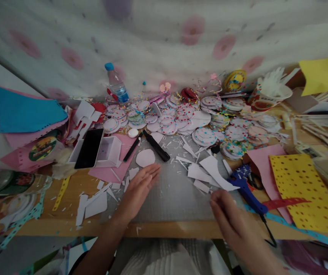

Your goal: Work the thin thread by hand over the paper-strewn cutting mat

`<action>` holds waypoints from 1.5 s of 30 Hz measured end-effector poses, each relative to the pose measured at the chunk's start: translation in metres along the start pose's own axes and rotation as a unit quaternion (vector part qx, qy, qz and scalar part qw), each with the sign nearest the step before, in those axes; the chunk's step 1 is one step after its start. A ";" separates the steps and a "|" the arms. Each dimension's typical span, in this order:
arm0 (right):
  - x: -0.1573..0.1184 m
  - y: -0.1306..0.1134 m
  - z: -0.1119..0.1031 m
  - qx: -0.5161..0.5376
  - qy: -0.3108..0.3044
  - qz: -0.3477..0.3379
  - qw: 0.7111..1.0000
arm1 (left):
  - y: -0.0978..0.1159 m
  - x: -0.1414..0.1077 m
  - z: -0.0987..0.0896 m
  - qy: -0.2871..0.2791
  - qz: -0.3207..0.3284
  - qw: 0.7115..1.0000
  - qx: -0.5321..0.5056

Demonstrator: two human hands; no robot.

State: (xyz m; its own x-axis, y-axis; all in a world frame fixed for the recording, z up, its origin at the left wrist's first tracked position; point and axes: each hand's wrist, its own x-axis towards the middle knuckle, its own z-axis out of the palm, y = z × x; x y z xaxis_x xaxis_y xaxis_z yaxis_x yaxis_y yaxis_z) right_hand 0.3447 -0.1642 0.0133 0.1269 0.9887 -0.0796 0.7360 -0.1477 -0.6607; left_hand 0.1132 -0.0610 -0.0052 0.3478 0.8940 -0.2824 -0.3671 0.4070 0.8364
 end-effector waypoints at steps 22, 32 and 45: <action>0.007 -0.041 0.051 0.122 -0.268 -0.074 0.953 | 0.024 -0.044 -0.006 0.014 0.039 0.999 -0.005; 0.015 -0.042 0.043 0.169 -0.313 -0.073 0.932 | 0.036 -0.051 -0.019 0.044 0.009 0.995 0.090; 0.016 -0.043 0.037 0.161 -0.312 -0.059 0.934 | 0.038 -0.051 -0.017 0.048 -0.012 0.996 0.078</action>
State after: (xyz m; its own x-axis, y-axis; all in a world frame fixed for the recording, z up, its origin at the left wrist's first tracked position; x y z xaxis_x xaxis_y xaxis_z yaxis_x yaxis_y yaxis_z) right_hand 0.2903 -0.1412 0.0130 -0.4293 0.8345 -0.3455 0.4693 -0.1207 -0.8747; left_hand 0.0668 -0.0883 0.0329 0.2673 0.9014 -0.3405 -0.2182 0.4008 0.8898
